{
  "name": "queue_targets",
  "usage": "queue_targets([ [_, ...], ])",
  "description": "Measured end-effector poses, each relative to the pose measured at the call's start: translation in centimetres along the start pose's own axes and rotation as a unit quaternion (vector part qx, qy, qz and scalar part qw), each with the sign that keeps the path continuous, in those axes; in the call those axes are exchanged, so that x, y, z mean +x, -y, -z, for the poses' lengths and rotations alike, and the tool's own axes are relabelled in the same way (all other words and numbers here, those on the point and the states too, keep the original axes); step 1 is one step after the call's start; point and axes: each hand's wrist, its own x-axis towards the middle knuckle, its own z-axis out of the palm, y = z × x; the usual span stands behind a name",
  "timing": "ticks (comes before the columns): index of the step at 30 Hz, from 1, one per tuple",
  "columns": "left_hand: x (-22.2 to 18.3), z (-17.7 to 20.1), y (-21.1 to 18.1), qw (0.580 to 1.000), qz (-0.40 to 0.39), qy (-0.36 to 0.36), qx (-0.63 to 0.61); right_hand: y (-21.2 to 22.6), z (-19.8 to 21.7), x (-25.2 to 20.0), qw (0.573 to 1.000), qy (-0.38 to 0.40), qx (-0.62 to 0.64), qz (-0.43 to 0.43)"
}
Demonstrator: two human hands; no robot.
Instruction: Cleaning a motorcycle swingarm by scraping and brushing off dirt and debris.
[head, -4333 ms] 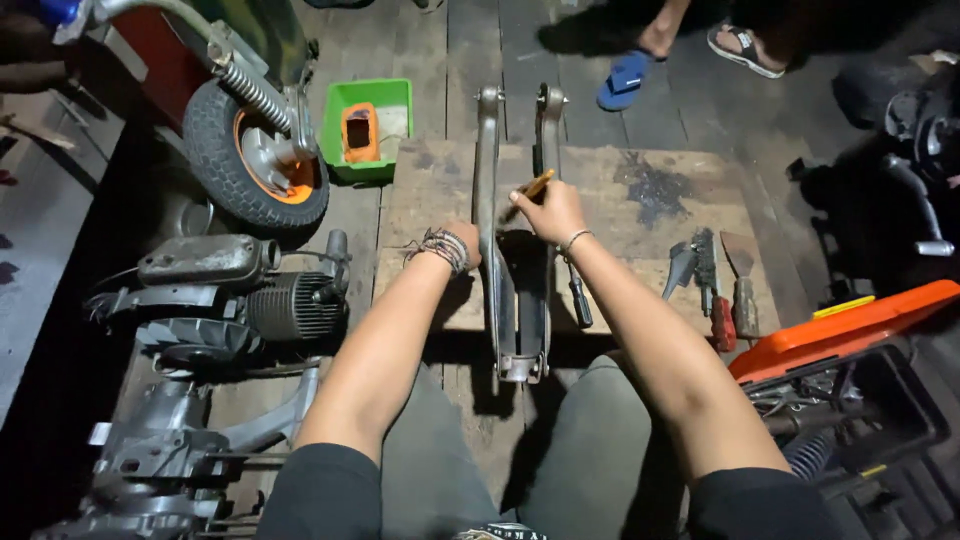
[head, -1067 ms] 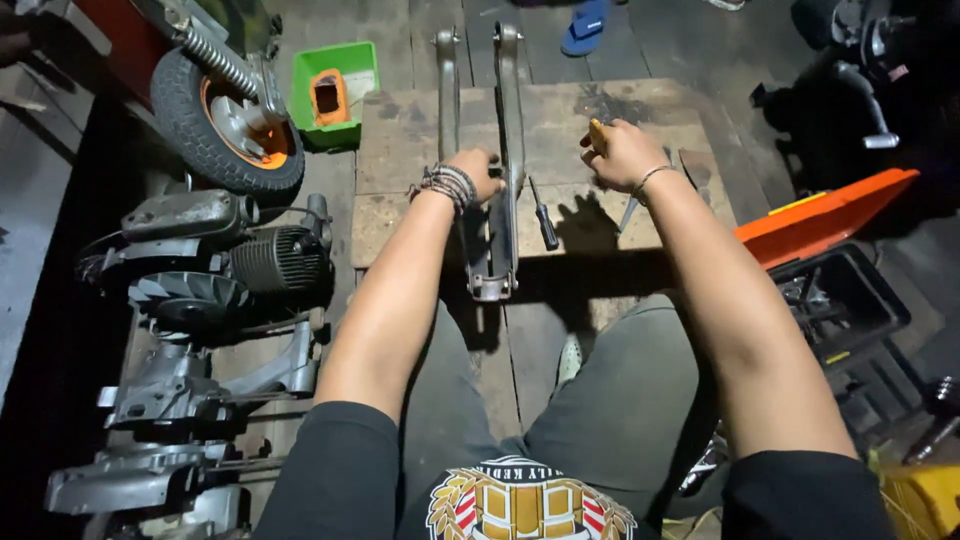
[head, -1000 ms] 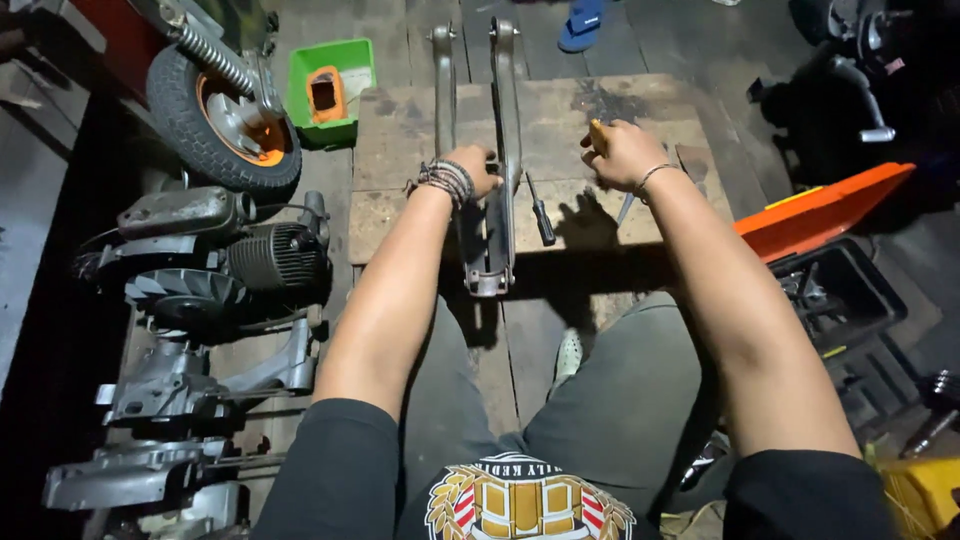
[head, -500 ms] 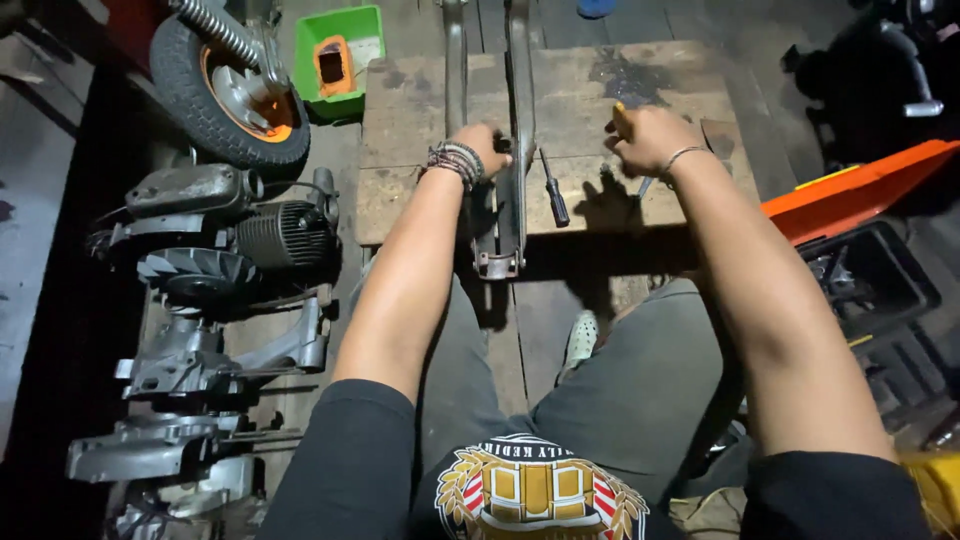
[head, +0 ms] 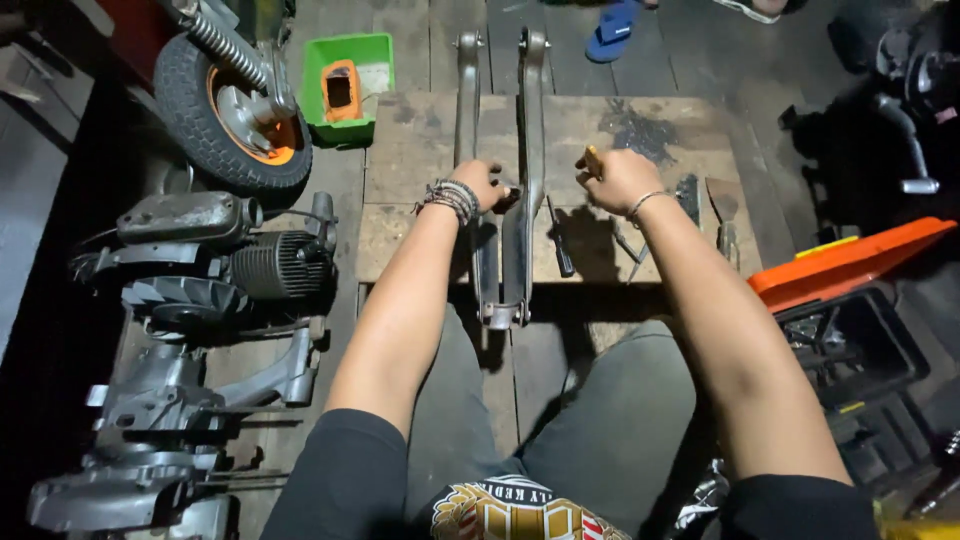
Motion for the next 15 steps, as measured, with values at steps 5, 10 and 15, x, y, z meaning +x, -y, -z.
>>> queue_targets([
  [5, -3.2, 2.7, -1.3, 1.000, 0.005, 0.009, 0.021, 4.9, 1.0, -0.2, 0.979, -0.095, 0.178, 0.031],
  [10, -4.3, 3.4, -1.9, 0.997, -0.004, 0.043, 0.067, 5.9, 0.1, -0.7, 0.950, -0.073, 0.289, 0.094],
  [15, -3.4, 1.9, -1.3, 0.987, -0.032, 0.040, 0.155, 4.0, 2.0, -0.9, 0.960, -0.094, 0.253, 0.076],
])
